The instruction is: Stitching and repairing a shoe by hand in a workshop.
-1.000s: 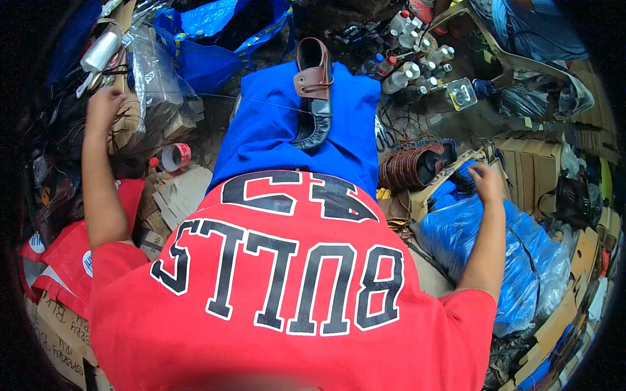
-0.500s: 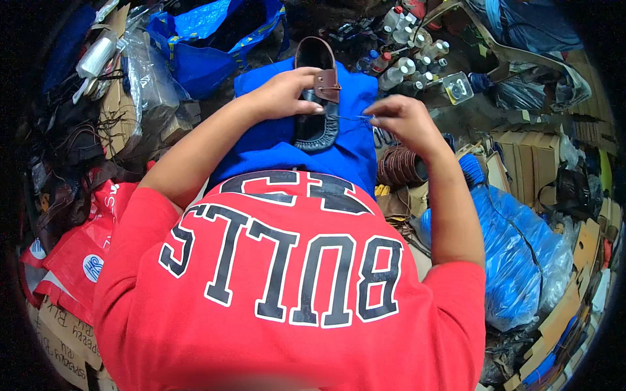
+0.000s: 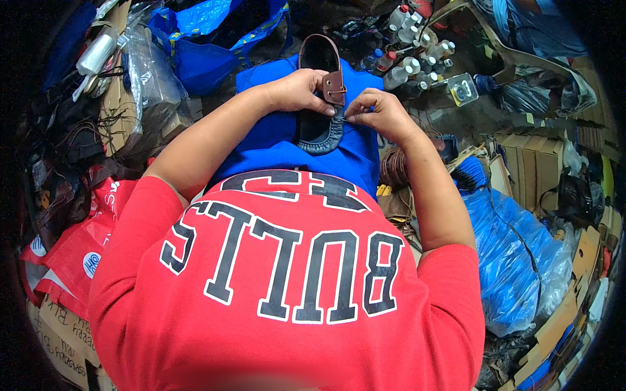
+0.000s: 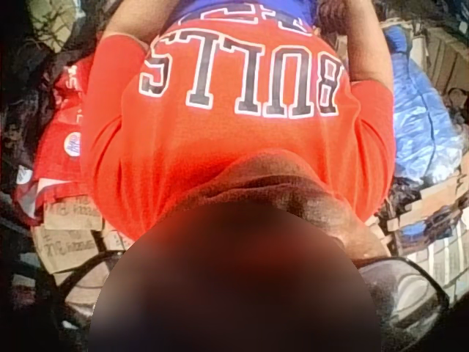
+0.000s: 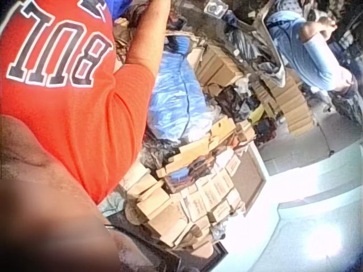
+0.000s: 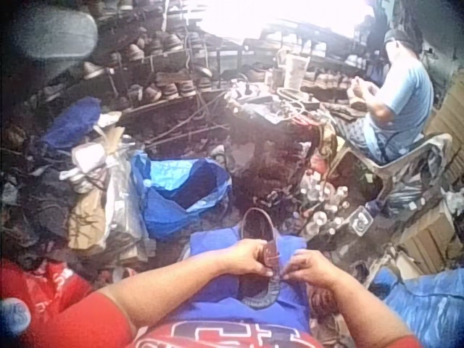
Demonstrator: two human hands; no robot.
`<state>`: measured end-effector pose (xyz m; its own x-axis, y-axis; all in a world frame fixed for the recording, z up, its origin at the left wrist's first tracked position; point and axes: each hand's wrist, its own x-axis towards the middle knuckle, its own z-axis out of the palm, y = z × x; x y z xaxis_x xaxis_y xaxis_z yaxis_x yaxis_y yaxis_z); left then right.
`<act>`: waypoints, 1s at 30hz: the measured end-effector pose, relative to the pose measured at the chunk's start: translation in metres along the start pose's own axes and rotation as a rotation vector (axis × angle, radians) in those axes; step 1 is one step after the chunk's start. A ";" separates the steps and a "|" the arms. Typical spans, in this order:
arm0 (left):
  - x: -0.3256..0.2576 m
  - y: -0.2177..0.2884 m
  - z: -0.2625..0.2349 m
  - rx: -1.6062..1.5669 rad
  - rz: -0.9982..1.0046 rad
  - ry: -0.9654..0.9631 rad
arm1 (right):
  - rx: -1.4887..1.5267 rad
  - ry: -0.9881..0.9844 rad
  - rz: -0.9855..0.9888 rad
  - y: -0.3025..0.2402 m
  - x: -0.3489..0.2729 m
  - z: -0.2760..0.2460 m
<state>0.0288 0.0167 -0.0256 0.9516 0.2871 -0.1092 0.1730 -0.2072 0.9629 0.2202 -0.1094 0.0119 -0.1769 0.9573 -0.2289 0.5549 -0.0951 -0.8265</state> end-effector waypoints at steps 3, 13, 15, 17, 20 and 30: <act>-0.001 -0.004 0.001 -0.216 -0.003 -0.088 | 0.126 0.037 0.073 0.003 -0.007 0.007; -0.005 0.012 -0.006 -0.046 -0.030 -0.225 | 0.024 0.185 -0.101 0.007 -0.021 0.021; -0.004 0.015 -0.007 0.098 0.038 -0.245 | 0.033 0.204 -0.099 0.006 -0.023 0.023; -0.006 0.018 -0.008 0.096 0.024 -0.250 | -0.003 0.226 -0.108 0.004 -0.024 0.025; -0.002 0.016 -0.008 0.119 0.035 -0.265 | -0.089 0.256 -0.120 -0.001 -0.027 0.025; -0.002 0.014 -0.012 0.441 -0.044 -0.296 | -0.947 -0.030 -0.200 -0.069 -0.019 0.023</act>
<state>0.0258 0.0244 -0.0091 0.9609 0.0416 -0.2737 0.2443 -0.5925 0.7676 0.1664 -0.1275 0.0614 -0.3527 0.9233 -0.1523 0.9350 0.3411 -0.0972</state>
